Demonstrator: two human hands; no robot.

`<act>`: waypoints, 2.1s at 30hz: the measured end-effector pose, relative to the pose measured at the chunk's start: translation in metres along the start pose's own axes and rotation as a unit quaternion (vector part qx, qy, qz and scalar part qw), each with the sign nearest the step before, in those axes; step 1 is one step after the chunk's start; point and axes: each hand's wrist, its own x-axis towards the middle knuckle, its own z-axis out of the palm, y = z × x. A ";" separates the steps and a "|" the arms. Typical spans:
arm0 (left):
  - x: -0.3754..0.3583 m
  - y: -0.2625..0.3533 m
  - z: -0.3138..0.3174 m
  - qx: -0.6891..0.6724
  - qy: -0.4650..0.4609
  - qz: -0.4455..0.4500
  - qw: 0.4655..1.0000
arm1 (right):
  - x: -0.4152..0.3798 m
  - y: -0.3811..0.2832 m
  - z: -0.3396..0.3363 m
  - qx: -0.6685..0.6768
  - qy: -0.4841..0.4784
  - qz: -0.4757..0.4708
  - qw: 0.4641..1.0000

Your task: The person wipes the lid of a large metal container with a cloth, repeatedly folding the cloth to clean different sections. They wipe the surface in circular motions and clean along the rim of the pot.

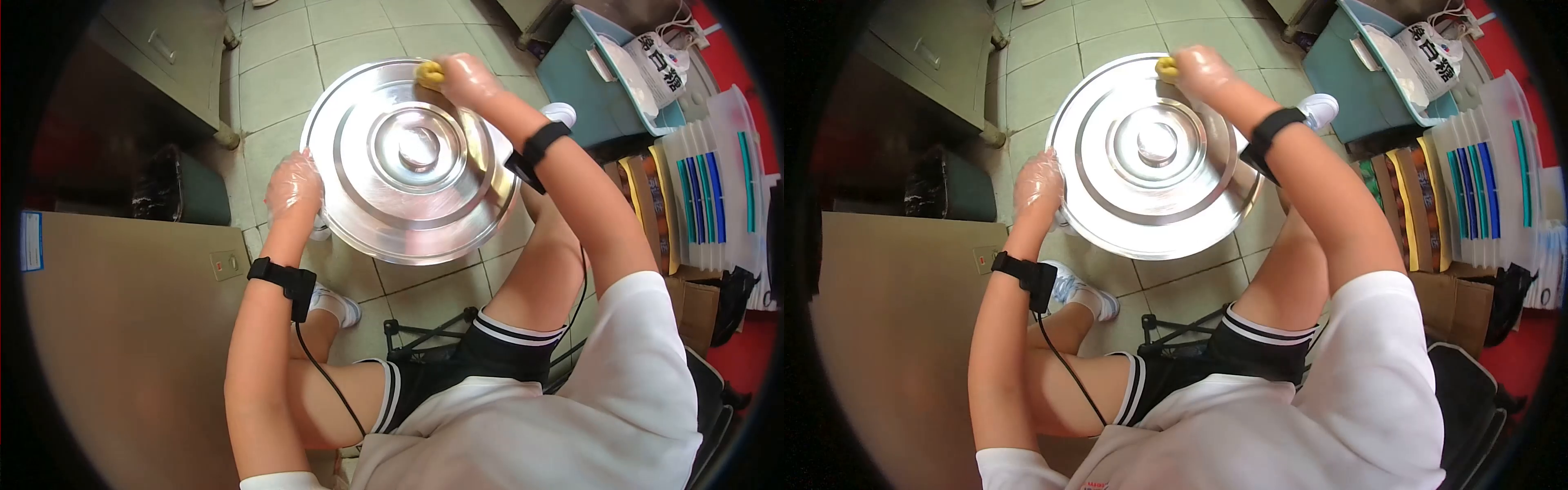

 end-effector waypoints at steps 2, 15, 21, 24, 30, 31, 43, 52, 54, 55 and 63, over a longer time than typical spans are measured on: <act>0.001 0.001 0.000 -0.007 -0.002 0.000 1.000 | -0.025 0.014 -0.006 -0.025 -0.004 0.019 0.999; 0.000 0.001 -0.004 -0.027 -0.009 -0.021 0.999 | -0.190 -0.041 -0.026 -0.064 -0.065 0.067 0.994; -0.001 -0.001 -0.009 -0.063 -0.017 -0.020 0.998 | -0.207 -0.100 -0.012 -0.036 -0.061 -0.023 0.997; -0.001 0.001 -0.009 -0.060 -0.023 -0.029 0.997 | -0.202 -0.116 0.015 0.026 0.062 -0.133 0.989; 0.006 -0.005 -0.001 -0.043 -0.003 -0.005 0.999 | -0.163 -0.131 0.033 0.117 0.104 -0.219 0.963; 0.005 -0.006 -0.001 -0.051 0.005 0.002 0.999 | -0.156 -0.131 0.035 0.117 0.104 -0.219 0.963; 0.005 -0.005 -0.004 -0.048 -0.018 0.005 0.999 | -0.033 -0.122 0.047 0.053 0.041 -0.229 0.971; 0.007 -0.006 0.000 -0.025 -0.010 0.003 1.000 | -0.015 -0.060 0.022 -0.018 -0.028 -0.075 0.997; 0.007 -0.006 0.000 -0.025 -0.020 -0.001 0.999 | -0.022 -0.038 0.024 -0.017 0.010 -0.047 0.999; 0.006 -0.006 -0.001 -0.023 -0.029 -0.003 0.999 | -0.027 -0.029 0.022 -0.019 0.007 -0.050 0.999; 0.000 -0.001 -0.007 -0.052 -0.020 -0.001 0.998 | -0.094 0.015 -0.010 0.061 -0.043 0.069 0.995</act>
